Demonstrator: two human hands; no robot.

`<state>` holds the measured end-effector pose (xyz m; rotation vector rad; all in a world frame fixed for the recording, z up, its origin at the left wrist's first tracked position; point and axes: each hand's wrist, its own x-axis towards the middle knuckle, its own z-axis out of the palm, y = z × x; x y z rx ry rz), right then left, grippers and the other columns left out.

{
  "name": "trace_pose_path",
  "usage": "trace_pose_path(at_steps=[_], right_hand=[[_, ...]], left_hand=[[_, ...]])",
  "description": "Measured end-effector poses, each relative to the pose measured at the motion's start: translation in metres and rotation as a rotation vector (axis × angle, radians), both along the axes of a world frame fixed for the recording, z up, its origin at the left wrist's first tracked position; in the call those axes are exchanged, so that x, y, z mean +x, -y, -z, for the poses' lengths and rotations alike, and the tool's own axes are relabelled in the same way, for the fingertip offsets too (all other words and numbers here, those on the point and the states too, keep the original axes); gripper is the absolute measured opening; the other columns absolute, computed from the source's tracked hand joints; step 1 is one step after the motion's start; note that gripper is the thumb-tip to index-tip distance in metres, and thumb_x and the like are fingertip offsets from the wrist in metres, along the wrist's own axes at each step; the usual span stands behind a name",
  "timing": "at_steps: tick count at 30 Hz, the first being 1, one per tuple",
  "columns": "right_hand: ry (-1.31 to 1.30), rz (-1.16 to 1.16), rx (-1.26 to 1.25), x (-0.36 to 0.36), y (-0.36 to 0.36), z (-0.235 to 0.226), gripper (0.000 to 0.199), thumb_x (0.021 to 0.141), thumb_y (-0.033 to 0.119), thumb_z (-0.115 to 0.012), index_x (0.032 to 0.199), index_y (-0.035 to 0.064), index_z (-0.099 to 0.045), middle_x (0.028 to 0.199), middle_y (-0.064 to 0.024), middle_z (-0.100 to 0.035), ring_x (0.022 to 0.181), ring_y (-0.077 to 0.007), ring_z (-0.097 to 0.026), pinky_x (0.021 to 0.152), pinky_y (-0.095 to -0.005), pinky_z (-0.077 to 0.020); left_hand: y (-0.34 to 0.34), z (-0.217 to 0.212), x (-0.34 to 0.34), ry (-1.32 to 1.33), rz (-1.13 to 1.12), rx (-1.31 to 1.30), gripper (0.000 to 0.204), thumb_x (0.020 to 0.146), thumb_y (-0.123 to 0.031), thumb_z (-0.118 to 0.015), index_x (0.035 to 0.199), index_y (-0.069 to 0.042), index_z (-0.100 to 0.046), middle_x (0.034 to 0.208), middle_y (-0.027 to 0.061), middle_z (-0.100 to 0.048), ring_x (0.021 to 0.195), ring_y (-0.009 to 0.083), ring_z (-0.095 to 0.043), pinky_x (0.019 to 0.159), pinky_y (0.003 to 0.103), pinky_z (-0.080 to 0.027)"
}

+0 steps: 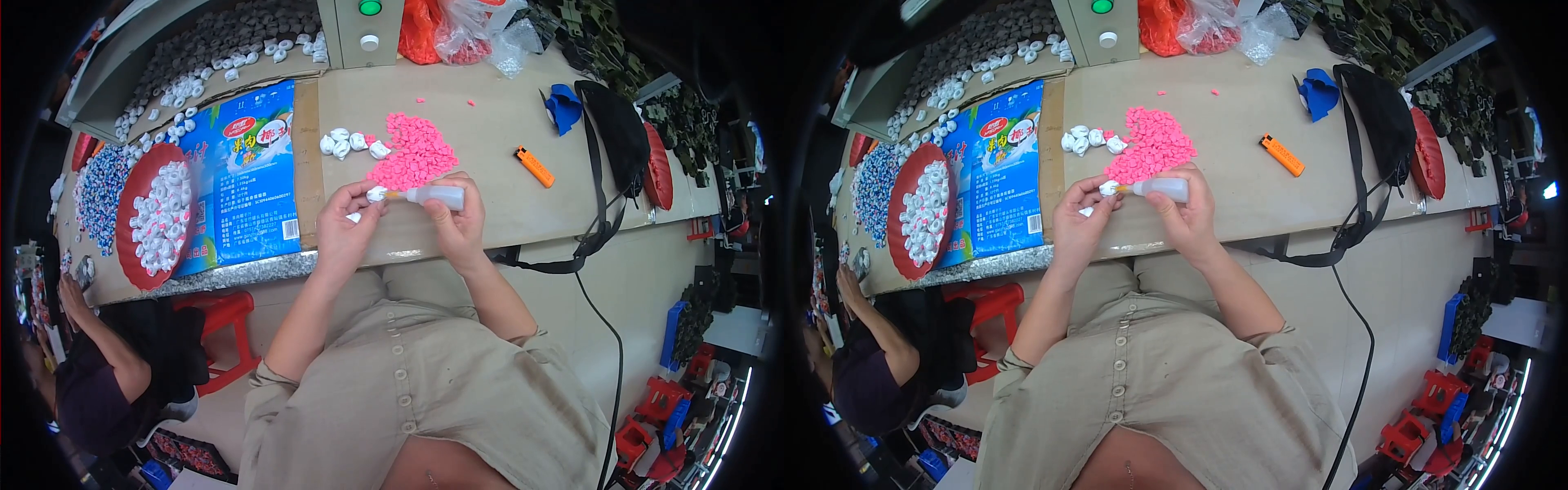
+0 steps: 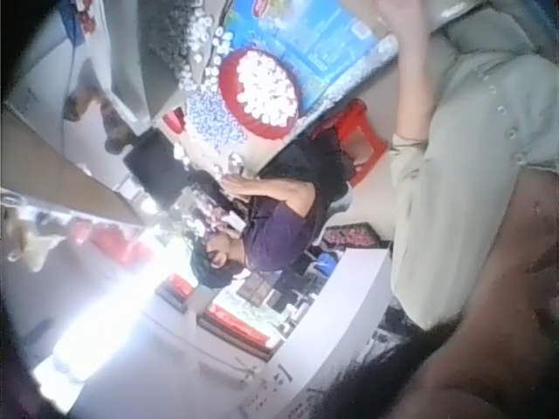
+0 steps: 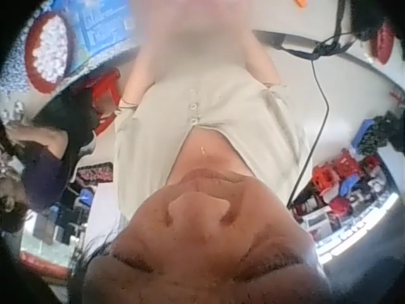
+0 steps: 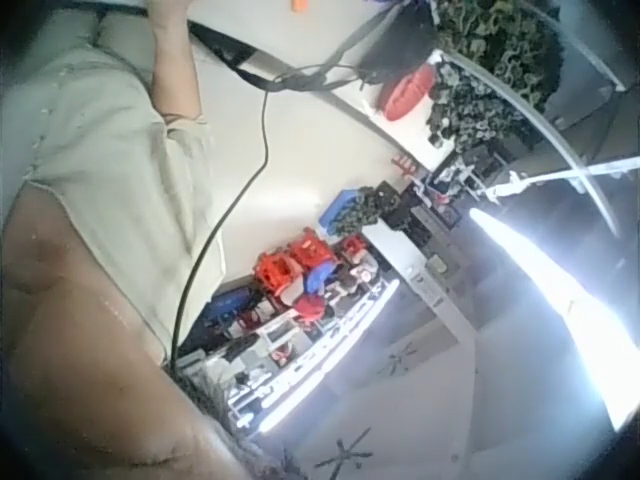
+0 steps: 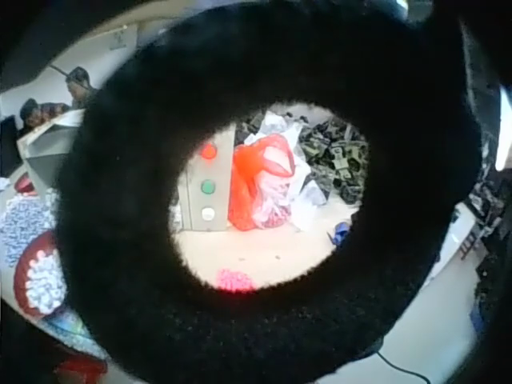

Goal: The person applies glue from a glue bottle to small plastic components, then attaches them together by hand.

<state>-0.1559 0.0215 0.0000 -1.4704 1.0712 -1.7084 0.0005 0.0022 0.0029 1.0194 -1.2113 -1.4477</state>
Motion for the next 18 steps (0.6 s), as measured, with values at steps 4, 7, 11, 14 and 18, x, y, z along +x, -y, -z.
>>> trace_pose_path(at_steps=[4,7,11,14,18], right_hand=[[-0.06,0.054,-0.033,0.0011,0.0002,0.0012,0.024,0.076,0.012,-0.061,0.089,-0.0003,-0.045,0.083,-0.0084,-0.048,0.073,-0.015,-0.046,0.063,-0.025,-0.0396],[-0.145,0.096,-0.096,0.0018,0.0008,-0.0001,0.026,0.075,0.013,-0.062,0.089,-0.0002,-0.045,0.082,-0.0094,-0.049,0.072,-0.017,-0.046,0.062,-0.0265,-0.0398],[-0.172,0.118,-0.101,0.0014,0.0001,0.0021,0.027,0.075,0.014,-0.062,0.089,-0.0001,-0.045,0.081,-0.01,-0.05,0.071,-0.0186,-0.046,0.061,-0.0279,-0.0399],[-0.139,0.12,-0.093,0.0011,0.0001,0.003,0.027,0.075,0.013,-0.062,0.09,0.0,-0.045,0.081,-0.01,-0.05,0.071,-0.019,-0.046,0.062,-0.0283,-0.0397],[-0.145,0.121,-0.077,0.0005,-0.0007,0.0017,0.026,0.075,0.012,-0.062,0.09,-0.0003,-0.045,0.081,-0.0101,-0.05,0.072,-0.0192,-0.046,0.062,-0.0283,-0.0396]], left_hand=[[-0.0003,-0.0012,-0.0008,0.005,-0.006,0.009,0.027,0.078,0.002,-0.052,0.104,0.005,-0.046,0.083,0.0097,-0.058,0.076,0.0115,-0.057,0.07,0.021,-0.046],[-0.0005,-0.0012,-0.0009,-0.02,-0.009,0.02,0.026,0.078,0.002,-0.053,0.103,0.005,-0.046,0.083,0.0097,-0.058,0.076,0.0116,-0.057,0.069,0.022,-0.047],[-0.0004,-0.0021,-0.0006,-0.019,-0.01,0.042,0.026,0.078,0.001,-0.053,0.102,0.005,-0.046,0.083,0.0097,-0.058,0.075,0.0116,-0.057,0.069,0.022,-0.047],[-0.0004,-0.0027,-0.0008,-0.03,-0.014,0.027,0.026,0.078,0.001,-0.054,0.102,0.004,-0.046,0.084,0.0095,-0.058,0.075,0.0115,-0.057,0.068,0.022,-0.047],[-0.0005,-0.0025,-0.0012,-0.03,-0.027,0.025,0.025,0.078,0.001,-0.054,0.102,0.004,-0.047,0.084,0.0093,-0.058,0.074,0.0112,-0.057,0.068,0.022,-0.047]])
